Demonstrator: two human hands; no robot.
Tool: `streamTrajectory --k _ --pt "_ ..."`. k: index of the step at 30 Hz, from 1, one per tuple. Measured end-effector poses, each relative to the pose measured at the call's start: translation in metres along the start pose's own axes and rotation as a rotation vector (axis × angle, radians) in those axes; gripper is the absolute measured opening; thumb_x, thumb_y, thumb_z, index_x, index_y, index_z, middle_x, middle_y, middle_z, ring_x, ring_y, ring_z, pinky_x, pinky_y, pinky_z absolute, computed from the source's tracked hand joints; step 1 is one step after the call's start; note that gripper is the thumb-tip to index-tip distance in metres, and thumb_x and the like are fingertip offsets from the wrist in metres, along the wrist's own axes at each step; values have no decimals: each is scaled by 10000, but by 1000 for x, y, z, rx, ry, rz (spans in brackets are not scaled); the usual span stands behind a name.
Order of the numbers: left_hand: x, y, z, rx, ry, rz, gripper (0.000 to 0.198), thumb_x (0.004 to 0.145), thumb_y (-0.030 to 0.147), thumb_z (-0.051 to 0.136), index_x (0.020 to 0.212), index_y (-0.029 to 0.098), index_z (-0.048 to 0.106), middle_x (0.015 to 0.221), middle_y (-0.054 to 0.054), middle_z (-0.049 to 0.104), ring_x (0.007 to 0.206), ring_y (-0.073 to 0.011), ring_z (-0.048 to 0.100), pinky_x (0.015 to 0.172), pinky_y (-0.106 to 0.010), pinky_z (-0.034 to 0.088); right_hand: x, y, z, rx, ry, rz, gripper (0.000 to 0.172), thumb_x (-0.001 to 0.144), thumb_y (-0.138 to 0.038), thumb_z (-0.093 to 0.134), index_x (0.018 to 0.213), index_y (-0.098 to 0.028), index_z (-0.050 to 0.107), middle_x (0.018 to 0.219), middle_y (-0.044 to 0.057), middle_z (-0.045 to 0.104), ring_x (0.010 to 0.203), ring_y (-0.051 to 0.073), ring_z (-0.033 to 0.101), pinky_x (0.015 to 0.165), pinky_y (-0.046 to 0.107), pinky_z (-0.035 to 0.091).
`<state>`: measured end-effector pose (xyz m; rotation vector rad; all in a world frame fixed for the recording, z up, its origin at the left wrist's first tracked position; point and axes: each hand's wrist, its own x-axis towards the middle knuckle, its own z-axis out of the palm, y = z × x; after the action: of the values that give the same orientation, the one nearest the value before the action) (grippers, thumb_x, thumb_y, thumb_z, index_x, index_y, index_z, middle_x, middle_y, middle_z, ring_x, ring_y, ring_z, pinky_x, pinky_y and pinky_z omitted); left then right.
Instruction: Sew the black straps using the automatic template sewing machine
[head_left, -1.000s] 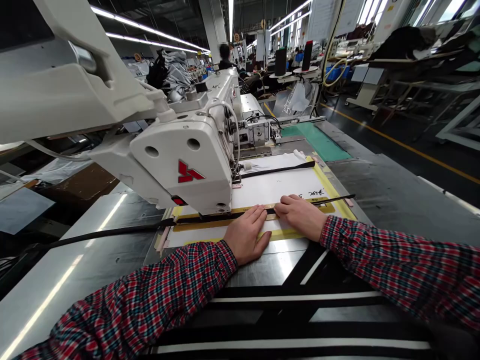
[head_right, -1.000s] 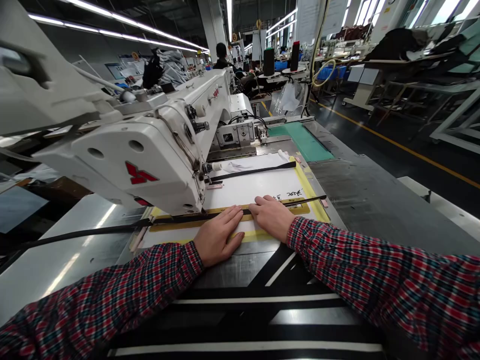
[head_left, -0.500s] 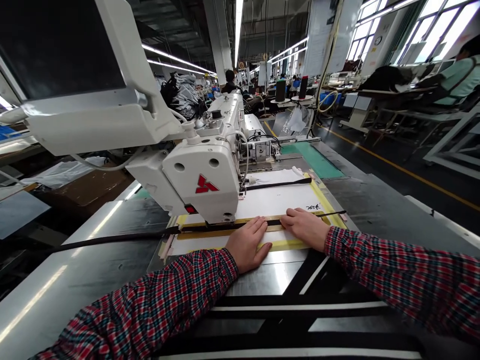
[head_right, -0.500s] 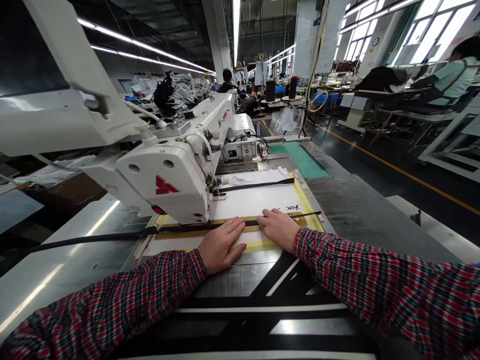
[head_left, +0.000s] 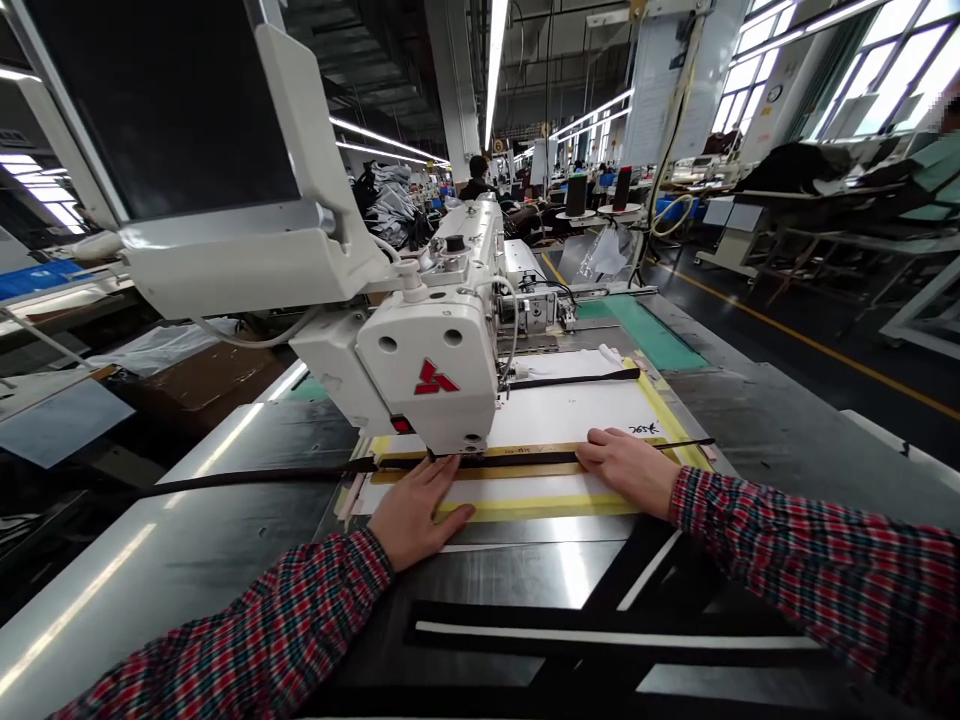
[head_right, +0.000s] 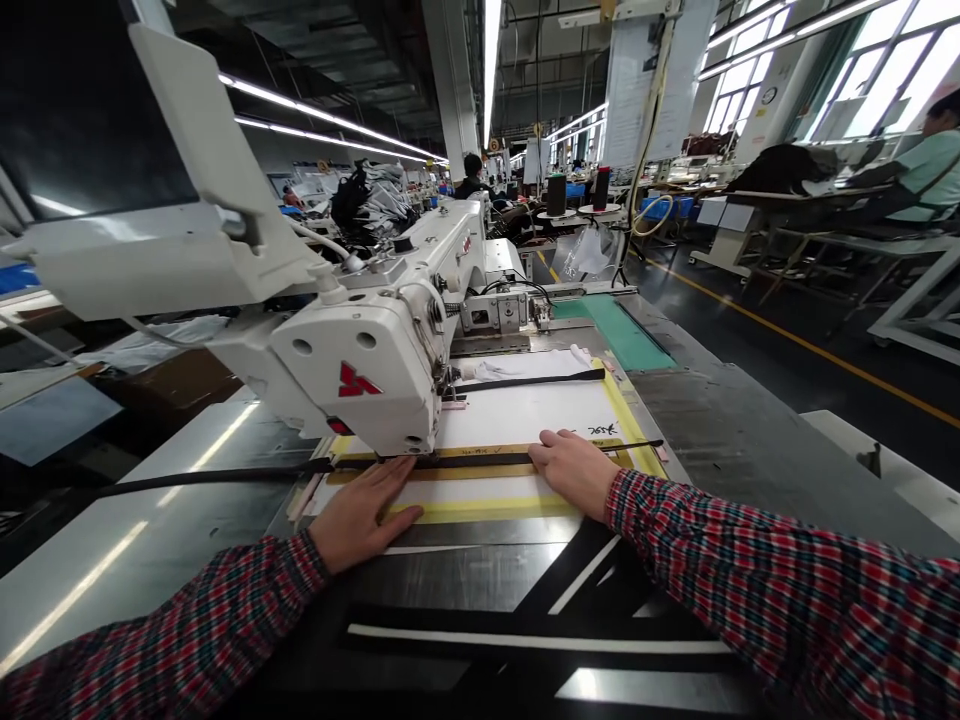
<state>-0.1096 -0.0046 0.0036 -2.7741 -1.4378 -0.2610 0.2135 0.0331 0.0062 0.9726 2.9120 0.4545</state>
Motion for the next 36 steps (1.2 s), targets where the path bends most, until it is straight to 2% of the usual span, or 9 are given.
streamTrajectory --k 6,15,20,25,36 --pt "9 -1 8 -43 -33 23 609 883 509 412 1346 116 368 1358 -112 398 1241 -275 379 1028 -447 349 0 -1 -3 1 -5 -8 90 839 -82 535 796 -110 609 868 77 515 769 209 424 722 346 391" --pt "1 -15 6 -39 -15 45 606 874 503 429 1343 124 374 1357 -94 404 1229 -270 398 1040 -432 335 11 -8 -7 28 -35 -20 92 853 -99 531 808 -102 610 886 80 517 783 207 420 724 344 388" --pt "-7 -27 2 16 -23 47 620 867 510 427 1346 121 372 1342 -92 426 1251 -278 365 1035 -422 343 23 -14 -8 21 -60 -27 113 878 -118 509 842 -95 613 907 76 517 797 205 418 733 349 381" --pt "-14 -37 -4 25 -34 66 599 876 492 417 1329 101 396 1345 -108 419 1265 -252 349 1044 -376 336 35 -22 -13 27 -91 -31 153 896 -128 484 826 -102 617 912 80 519 800 204 419 707 341 374" --pt "-29 -61 -14 18 -53 82 595 886 459 421 1372 131 317 1426 -70 283 1302 -210 283 1074 -338 287 59 -36 -15 48 -86 -49 153 905 -122 464 848 -115 607 919 76 526 811 204 410 667 331 340"
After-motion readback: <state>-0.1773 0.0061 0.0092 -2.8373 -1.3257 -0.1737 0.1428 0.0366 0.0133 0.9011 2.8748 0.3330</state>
